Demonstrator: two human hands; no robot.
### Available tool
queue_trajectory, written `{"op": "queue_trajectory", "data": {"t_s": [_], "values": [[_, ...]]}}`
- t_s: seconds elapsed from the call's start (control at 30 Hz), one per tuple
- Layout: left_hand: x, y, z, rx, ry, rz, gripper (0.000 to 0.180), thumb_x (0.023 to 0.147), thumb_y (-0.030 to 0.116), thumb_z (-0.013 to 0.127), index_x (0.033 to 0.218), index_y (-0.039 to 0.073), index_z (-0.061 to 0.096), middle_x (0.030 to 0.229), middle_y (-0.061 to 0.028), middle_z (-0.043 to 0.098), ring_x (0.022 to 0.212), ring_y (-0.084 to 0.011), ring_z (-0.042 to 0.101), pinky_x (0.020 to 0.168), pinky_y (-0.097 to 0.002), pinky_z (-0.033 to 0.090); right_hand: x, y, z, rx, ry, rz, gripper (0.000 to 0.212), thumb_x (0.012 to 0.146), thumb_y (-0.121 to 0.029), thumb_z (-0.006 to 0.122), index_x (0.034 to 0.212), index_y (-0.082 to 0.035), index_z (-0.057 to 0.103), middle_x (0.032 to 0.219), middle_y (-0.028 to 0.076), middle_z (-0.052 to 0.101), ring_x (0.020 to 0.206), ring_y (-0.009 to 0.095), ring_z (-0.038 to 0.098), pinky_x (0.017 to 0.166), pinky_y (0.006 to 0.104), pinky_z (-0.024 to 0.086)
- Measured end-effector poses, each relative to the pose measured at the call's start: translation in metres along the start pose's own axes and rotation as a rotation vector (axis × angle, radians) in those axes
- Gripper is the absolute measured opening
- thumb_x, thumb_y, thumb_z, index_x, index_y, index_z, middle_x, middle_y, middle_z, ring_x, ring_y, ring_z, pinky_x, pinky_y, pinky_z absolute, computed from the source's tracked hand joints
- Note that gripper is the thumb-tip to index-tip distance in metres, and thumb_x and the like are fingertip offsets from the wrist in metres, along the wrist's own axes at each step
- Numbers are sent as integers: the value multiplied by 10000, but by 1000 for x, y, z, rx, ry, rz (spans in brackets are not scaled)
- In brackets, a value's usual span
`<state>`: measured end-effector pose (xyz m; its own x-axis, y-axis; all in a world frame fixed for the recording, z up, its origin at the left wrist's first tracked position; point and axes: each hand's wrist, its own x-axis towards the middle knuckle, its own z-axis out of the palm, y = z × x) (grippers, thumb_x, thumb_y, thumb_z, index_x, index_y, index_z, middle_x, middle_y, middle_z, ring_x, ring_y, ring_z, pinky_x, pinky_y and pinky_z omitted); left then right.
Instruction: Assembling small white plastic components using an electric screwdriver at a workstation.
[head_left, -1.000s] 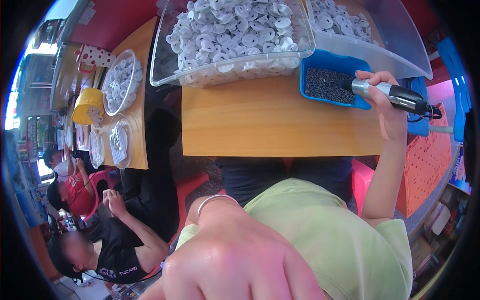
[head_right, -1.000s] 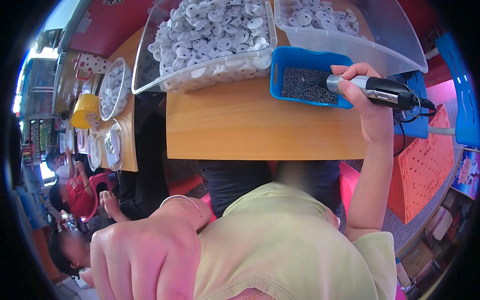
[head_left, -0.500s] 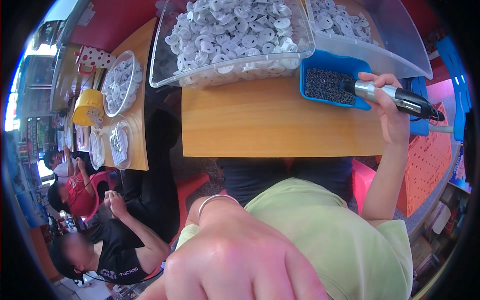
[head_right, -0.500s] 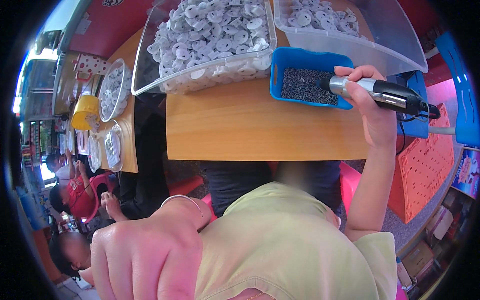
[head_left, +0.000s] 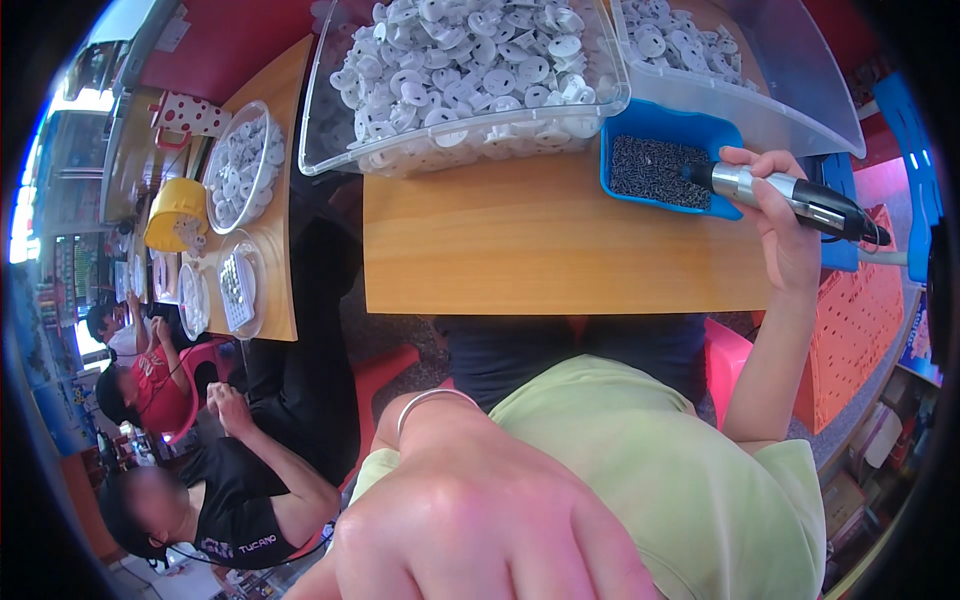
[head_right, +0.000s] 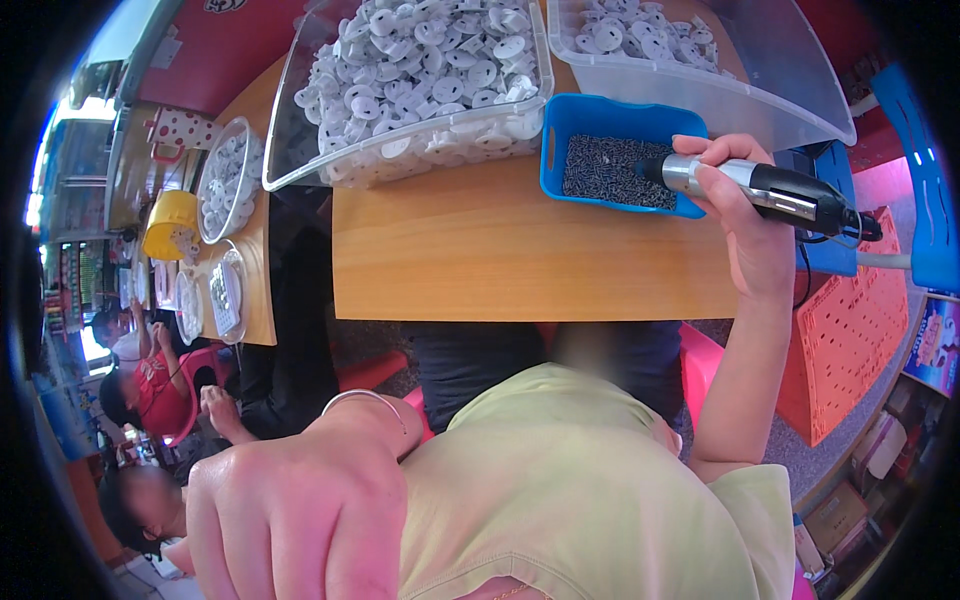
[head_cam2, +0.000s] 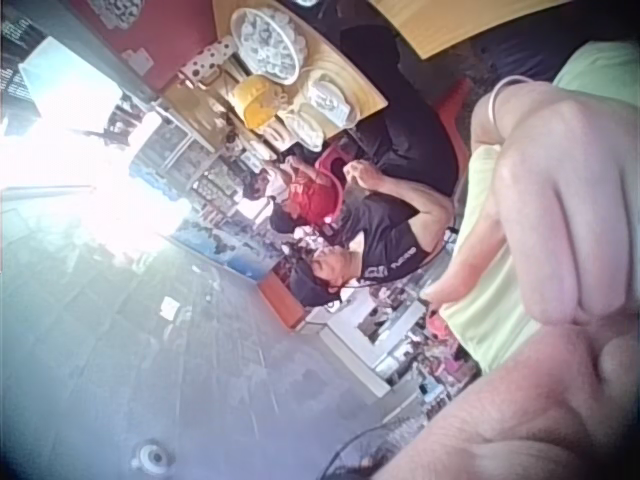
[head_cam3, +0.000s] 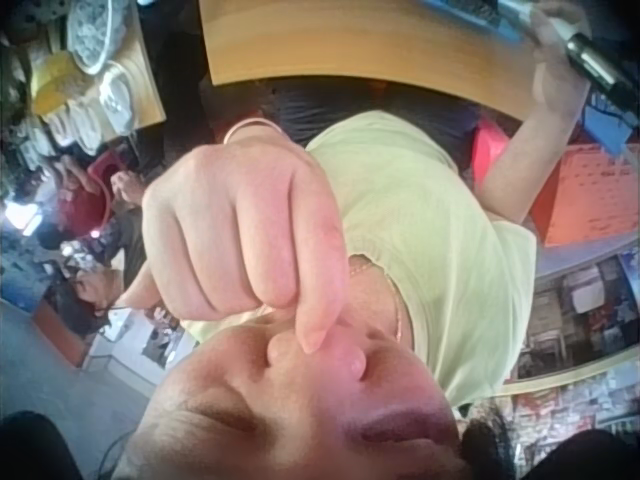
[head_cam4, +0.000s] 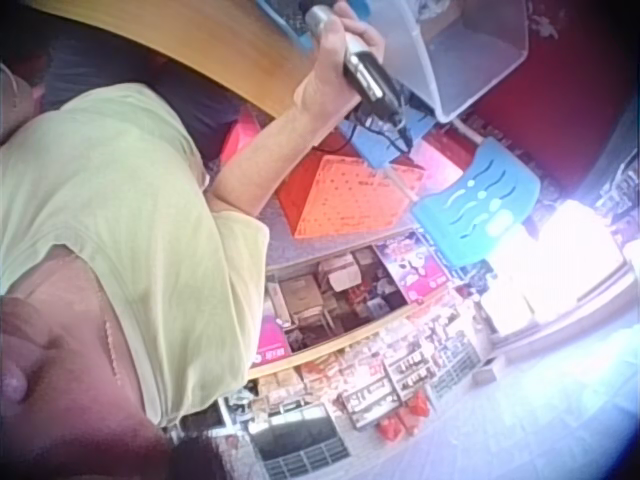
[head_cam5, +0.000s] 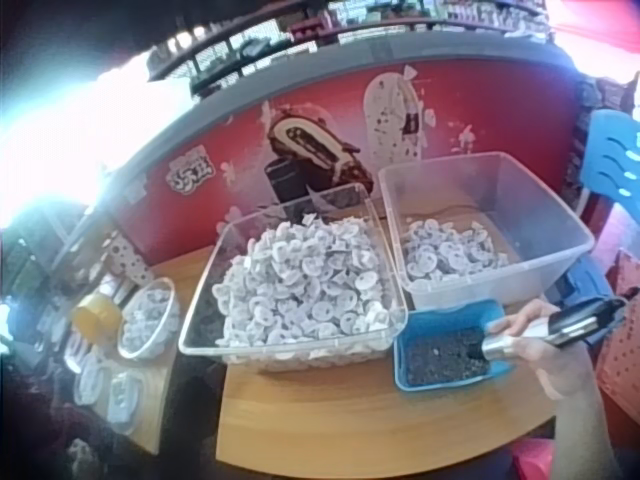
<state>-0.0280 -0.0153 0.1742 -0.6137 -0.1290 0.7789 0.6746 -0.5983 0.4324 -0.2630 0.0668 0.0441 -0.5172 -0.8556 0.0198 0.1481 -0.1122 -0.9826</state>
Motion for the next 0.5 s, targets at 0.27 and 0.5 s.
{"op": "queue_trajectory", "data": {"t_s": [0.27, 0.5], "values": [[-41, -24, -59, 1351, 371, -369, 267, 640, 242, 754, 731, 57, 583, 600, -32, 526, 582, -181, 517, 553, -315, 445, -7, -1, -11, 131, 12, -36, 162, 794, -116, 585, 921, -76, 492, 1095, 182, 561, 1062, 234, 523, 895, 356, 457], [-59, -69, -121, 1944, 288, -398, 239, 687, 115, 701, 910, 64, 631, 582, -36, 487, 547, -189, 493, 509, -313, 402, -16, -6, -17, 428, -83, -79, 196, 822, -224, 595, 909, -94, 477, 1143, 243, 513, 1189, 349, 431, 913, 426, 461]]}}
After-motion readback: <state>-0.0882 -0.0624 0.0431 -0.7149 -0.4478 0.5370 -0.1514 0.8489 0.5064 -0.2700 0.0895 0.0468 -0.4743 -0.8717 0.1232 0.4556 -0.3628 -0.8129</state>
